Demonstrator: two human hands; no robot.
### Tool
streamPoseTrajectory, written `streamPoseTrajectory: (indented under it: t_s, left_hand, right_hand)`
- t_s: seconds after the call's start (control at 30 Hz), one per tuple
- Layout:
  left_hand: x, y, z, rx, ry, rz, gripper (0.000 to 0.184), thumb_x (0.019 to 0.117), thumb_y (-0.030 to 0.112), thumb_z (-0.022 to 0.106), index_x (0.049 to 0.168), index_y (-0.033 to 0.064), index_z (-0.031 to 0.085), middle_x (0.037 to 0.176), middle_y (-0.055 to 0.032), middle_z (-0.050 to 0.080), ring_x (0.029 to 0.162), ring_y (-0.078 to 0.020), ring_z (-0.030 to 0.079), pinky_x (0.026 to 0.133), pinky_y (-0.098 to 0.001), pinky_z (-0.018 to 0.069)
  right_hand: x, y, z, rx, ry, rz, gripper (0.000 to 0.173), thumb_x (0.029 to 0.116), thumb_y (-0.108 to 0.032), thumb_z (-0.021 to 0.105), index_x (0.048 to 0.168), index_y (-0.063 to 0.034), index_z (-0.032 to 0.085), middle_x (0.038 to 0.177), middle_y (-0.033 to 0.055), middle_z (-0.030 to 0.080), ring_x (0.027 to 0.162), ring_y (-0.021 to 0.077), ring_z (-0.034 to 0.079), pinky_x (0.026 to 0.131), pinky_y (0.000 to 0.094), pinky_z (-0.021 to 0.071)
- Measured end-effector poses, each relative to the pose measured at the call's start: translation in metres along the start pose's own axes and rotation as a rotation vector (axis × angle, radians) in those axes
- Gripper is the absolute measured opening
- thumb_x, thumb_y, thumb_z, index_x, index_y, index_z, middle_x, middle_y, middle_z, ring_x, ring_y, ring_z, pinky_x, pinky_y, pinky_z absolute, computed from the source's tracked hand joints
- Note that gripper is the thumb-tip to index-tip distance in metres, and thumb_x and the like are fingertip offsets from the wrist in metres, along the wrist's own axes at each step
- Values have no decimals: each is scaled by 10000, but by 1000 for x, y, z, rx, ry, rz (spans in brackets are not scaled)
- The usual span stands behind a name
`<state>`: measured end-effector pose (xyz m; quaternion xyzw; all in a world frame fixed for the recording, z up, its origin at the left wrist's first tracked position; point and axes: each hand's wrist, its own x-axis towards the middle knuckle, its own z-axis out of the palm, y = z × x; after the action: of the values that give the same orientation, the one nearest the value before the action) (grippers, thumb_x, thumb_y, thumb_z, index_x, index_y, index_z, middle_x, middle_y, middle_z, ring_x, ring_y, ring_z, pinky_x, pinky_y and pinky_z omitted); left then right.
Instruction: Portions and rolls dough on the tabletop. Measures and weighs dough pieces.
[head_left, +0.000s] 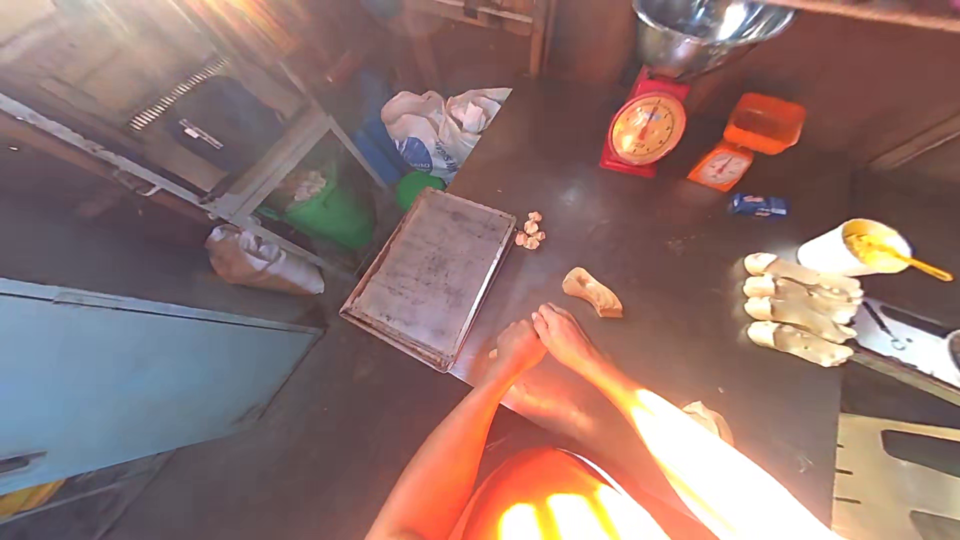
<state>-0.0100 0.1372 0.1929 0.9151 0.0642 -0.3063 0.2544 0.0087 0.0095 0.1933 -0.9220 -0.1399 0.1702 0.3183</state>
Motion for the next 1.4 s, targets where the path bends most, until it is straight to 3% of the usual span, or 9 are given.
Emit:
streamPoseTrajectory:
  t_s: [0.17, 0.53, 0.77, 0.93, 1.0, 1.1, 1.17, 1.3, 1.4]
  left_hand:
    - [4, -6, 1, -53, 33, -41, 434, 993, 446, 496, 985, 64, 700, 1024, -153, 710, 1017, -326, 691, 824, -577, 544]
    - [-9, 8, -18, -35, 126, -16, 407, 995, 405, 496, 1114, 72, 699, 1116, -148, 711, 1089, -324, 679, 874, -558, 547]
    - [6, -13, 7, 268, 17, -2, 457, 998, 428, 481, 1126, 38, 681, 1134, -195, 698, 1083, -385, 668, 818, -609, 520]
    - [38, -55, -19, -72, 5, -193, 564, 1024, 534, 442, 1151, 41, 687, 1171, -206, 695, 1103, -382, 676, 876, -634, 535]
    - [38, -50, -30, -226, 119, -14, 473, 925, 428, 667, 1146, 10, 688, 1093, -196, 712, 1049, -348, 687, 914, -586, 542]
    - [27, -32, -17, -407, 206, 217, 722, 807, 278, 842, 1377, -8, 505, 1149, -152, 699, 1082, -261, 682, 995, -483, 545]
    - [19, -30, -7, -389, 173, 269, 814, 828, 201, 786, 1510, -9, 393, 1169, -177, 705, 1079, -279, 698, 991, -495, 552]
    - [13, -45, 14, -331, -93, 255, 351, 972, 375, 623, 972, 34, 707, 848, -91, 698, 806, -214, 679, 787, -477, 552]
    - [5, -18, -3, -274, -29, 134, 357, 1012, 326, 519, 954, 25, 701, 865, -125, 711, 803, -256, 712, 761, -492, 588]
  right_hand:
    - [-10, -2, -8, 109, 51, -71, 455, 1059, -458, 455, 1237, -101, 674, 1149, 92, 688, 1066, 182, 666, 974, 370, 541]
    - [1, -19, -15, -97, 25, -103, 569, 1088, -499, 293, 1120, -52, 644, 1146, 149, 621, 1095, 258, 631, 947, 405, 536]
    - [10, -6, 16, 148, -115, 196, 428, 1076, -360, 388, 956, -39, 644, 856, 133, 636, 852, 270, 652, 799, 476, 530]
    - [-52, -70, 5, 285, -160, -132, 370, 1052, -304, 456, 862, -37, 627, 695, 79, 570, 660, 196, 590, 643, 390, 513]
    - [-17, -70, -26, 273, 4, -113, 405, 1047, -384, 511, 968, -17, 664, 802, 101, 626, 752, 210, 630, 722, 409, 548]
    - [36, -18, -24, 159, -26, -22, 651, 1009, -596, 499, 1445, -119, 577, 1440, 107, 574, 1303, 237, 569, 1130, 466, 453]
    - [21, 3, 11, 213, 14, -29, 524, 1049, -512, 464, 1176, -58, 693, 1140, 143, 691, 1061, 258, 669, 957, 482, 537]
    - [-21, 13, 10, 264, 73, -175, 308, 1068, -221, 459, 1097, -53, 715, 1043, 94, 713, 1003, 168, 687, 948, 361, 565]
    - [-10, -2, -8, 57, 108, -243, 382, 1087, -316, 426, 1168, -47, 684, 1131, 139, 669, 1084, 225, 656, 980, 374, 543]
